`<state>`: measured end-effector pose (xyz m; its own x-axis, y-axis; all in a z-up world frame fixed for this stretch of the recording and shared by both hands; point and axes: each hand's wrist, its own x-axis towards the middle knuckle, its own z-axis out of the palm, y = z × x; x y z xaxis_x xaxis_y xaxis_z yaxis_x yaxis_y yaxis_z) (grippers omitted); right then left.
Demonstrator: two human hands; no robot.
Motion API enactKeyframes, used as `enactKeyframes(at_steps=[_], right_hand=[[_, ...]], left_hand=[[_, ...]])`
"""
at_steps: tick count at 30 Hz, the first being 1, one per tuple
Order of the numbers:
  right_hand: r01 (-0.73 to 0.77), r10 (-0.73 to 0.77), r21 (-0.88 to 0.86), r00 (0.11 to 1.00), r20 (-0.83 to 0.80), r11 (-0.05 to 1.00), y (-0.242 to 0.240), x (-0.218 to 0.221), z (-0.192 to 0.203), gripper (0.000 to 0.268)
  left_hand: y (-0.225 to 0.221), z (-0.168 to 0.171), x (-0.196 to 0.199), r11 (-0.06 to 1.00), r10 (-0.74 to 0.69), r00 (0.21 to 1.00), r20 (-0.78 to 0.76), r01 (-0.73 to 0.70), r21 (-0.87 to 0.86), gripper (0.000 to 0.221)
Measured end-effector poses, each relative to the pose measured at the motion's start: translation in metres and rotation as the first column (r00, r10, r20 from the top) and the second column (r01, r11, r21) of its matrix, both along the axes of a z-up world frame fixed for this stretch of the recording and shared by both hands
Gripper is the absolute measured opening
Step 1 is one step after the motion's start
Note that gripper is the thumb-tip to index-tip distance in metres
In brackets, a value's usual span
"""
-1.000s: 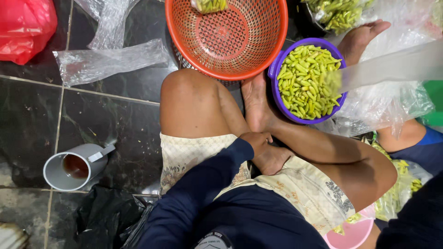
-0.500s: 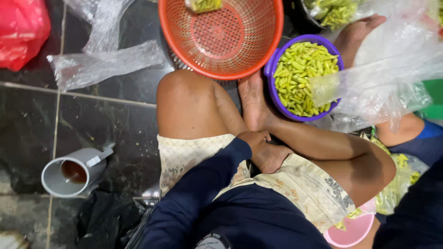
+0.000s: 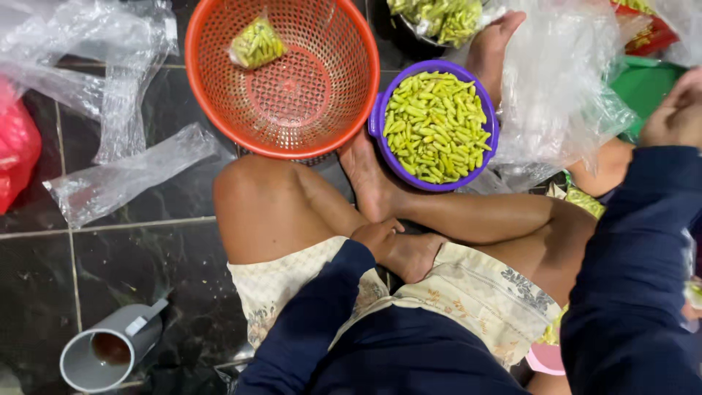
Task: The person puts green peppers into small plastic bags by hand and ties them closed, working on the floor alongside other people.
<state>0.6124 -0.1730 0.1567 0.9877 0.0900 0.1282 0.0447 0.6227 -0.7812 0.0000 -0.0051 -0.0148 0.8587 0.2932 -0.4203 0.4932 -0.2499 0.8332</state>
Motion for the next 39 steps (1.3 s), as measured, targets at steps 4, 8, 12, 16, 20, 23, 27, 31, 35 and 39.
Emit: enactKeyframes(at_steps=[4, 8, 12, 16, 20, 23, 27, 31, 35, 39], right_hand=[[0.047, -0.074, -0.090, 0.941, -0.329, 0.995, -0.007, 0.010, -0.063, 0.023], [-0.156, -0.040, -0.403, 0.898, -0.438, 0.902, 0.033, -0.078, -0.053, 0.030], [-0.188, 0.032, -0.379, 0.924, -0.382, 0.906, 0.073, -0.140, -0.039, 0.081], [-0.323, 0.211, -0.622, 0.945, -0.249, 0.713, 0.129, -0.221, -0.010, 0.073], [-0.423, 0.544, -0.766, 0.831, -0.116, 0.483, 0.183, -0.292, -0.026, 0.051], [-0.386, 0.681, -0.840, 0.731, -0.026, 0.382, 0.225, -0.348, -0.046, 0.050], [-0.321, 0.880, -0.904, 0.462, 0.109, 0.281, 0.295, -0.419, -0.071, 0.047], [-0.004, 0.955, -0.955, 0.031, 0.295, 0.295, 0.368, -0.465, -0.102, 0.055], [0.193, 0.910, -0.895, -0.192, 0.368, 0.403, 0.459, -0.488, -0.142, 0.058], [0.246, 0.907, -0.878, -0.200, 0.369, 0.412, 0.521, -0.519, -0.146, 0.053]], left_hand=[[-0.002, -0.007, 0.000, 0.999, 0.037, 0.993, 0.109, -0.040, 0.027, 0.030], [-0.004, -0.011, 0.000, 0.999, 0.025, 0.992, 0.125, -0.030, 0.038, 0.030], [0.000, -0.004, 0.001, 1.000, 0.026, 0.994, 0.106, -0.028, 0.015, 0.030], [-0.003, -0.012, 0.005, 1.000, 0.018, 0.992, 0.127, -0.020, 0.020, 0.033], [-0.006, -0.022, 0.005, 0.999, -0.040, 0.997, 0.065, 0.038, 0.031, 0.034], [-0.012, -0.027, 0.009, 0.999, -0.015, 0.995, 0.103, 0.012, 0.036, 0.031], [-0.097, -0.122, 0.070, 0.873, 0.371, 0.926, 0.067, -0.323, -0.366, 0.031], [-0.051, -0.051, 0.041, 0.914, 0.363, 0.900, -0.243, -0.293, 0.280, 0.027], [-0.006, 0.004, 0.016, 0.979, -0.195, 0.980, -0.040, 0.197, 0.047, 0.038], [-0.037, -0.033, 0.050, 0.985, -0.169, 0.982, -0.084, 0.170, 0.008, 0.038]])
